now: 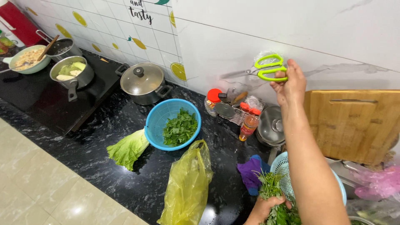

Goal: Washing leafy greens in a sink and cutting them with scissors into a colander.

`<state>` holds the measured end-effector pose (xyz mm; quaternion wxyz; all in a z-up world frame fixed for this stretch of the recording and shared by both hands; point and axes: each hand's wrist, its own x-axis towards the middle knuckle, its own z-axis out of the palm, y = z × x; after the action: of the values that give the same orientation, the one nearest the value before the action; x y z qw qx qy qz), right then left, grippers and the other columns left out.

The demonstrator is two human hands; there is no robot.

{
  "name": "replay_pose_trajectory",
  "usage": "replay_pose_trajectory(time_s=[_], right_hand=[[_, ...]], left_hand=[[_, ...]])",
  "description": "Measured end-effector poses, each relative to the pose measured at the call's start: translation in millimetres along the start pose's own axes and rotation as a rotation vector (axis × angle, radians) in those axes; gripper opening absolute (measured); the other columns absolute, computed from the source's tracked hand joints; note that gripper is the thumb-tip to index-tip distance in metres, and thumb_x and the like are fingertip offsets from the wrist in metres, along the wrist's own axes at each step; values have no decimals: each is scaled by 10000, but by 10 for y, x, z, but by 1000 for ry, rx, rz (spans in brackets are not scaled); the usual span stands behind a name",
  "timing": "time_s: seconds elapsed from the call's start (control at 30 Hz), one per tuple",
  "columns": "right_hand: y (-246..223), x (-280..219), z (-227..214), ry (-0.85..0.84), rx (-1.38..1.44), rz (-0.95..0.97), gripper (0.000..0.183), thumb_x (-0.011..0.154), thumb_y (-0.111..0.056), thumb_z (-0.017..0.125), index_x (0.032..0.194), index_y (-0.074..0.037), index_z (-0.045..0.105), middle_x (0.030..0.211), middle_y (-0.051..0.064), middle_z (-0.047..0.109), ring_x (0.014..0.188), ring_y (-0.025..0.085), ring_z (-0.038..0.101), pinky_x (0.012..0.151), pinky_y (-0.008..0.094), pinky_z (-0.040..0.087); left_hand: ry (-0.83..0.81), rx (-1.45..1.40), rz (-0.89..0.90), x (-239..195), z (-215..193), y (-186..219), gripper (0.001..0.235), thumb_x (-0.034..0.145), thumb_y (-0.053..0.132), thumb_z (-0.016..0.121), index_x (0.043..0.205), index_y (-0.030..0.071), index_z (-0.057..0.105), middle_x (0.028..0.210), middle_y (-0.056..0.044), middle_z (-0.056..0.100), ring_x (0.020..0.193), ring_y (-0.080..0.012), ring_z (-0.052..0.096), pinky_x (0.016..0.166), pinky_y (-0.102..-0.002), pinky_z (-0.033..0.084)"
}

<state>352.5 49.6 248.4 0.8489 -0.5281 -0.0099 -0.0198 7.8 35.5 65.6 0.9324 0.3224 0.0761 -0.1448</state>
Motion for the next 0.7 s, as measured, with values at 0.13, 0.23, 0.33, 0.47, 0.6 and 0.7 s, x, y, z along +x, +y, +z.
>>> replay_pose_trajectory(time_s=[0.13, 0.23, 0.33, 0.47, 0.6, 0.7], right_hand=[[327, -70, -162, 10, 287, 125, 489, 1096, -191, 453, 1581, -155, 403, 833, 83, 647, 652, 170, 624, 571, 331, 595], [811, 17, -244, 19, 476, 179, 525, 1102, -183, 446, 1613, -237, 340, 922, 100, 670, 710, 169, 645, 592, 323, 566], [749, -271, -11, 70, 376, 337, 536, 1056, -174, 401, 1584, -261, 364, 927, 100, 666, 701, 162, 652, 586, 319, 588], [1034, -108, -142, 110, 453, 317, 528, 1075, -163, 411, 1599, -231, 395, 922, 75, 689, 720, 118, 650, 540, 264, 521], [1236, 67, -157, 18, 658, 320, 450, 1094, -203, 518, 1528, -128, 429, 838, 34, 663, 666, 139, 611, 533, 259, 517], [1004, -127, -47, 33, 678, 334, 437, 1090, -201, 582, 1490, -62, 472, 829, 34, 679, 673, 138, 631, 553, 265, 539]], left_hand=[[-24, 355, 60, 418, -758, -1090, 467, 938, 109, 680, 1360, -86, 637, 1241, -138, 723, 1130, -257, 658, 1018, -372, 513], [106, 183, 134, 60, -103, -421, 808, 834, 114, 752, 1543, 123, 367, 1508, -18, 557, 1390, -195, 541, 1152, -320, 434], [50, 184, 156, 92, -251, -482, 850, 848, 126, 741, 1579, 125, 307, 1581, -18, 461, 1453, -184, 446, 1189, -313, 368], [-27, 177, 190, 130, -407, -489, 915, 870, 144, 724, 1633, 128, 218, 1689, -20, 318, 1548, -171, 304, 1244, -303, 269], [-25, 147, 175, 136, -288, -371, 840, 857, 134, 711, 1587, 126, 294, 1602, -19, 409, 1464, -168, 398, 1193, -310, 337], [-37, 141, 162, 177, -174, -148, 780, 846, 125, 700, 1548, 125, 359, 1527, -19, 487, 1391, -166, 477, 1149, -317, 396]])
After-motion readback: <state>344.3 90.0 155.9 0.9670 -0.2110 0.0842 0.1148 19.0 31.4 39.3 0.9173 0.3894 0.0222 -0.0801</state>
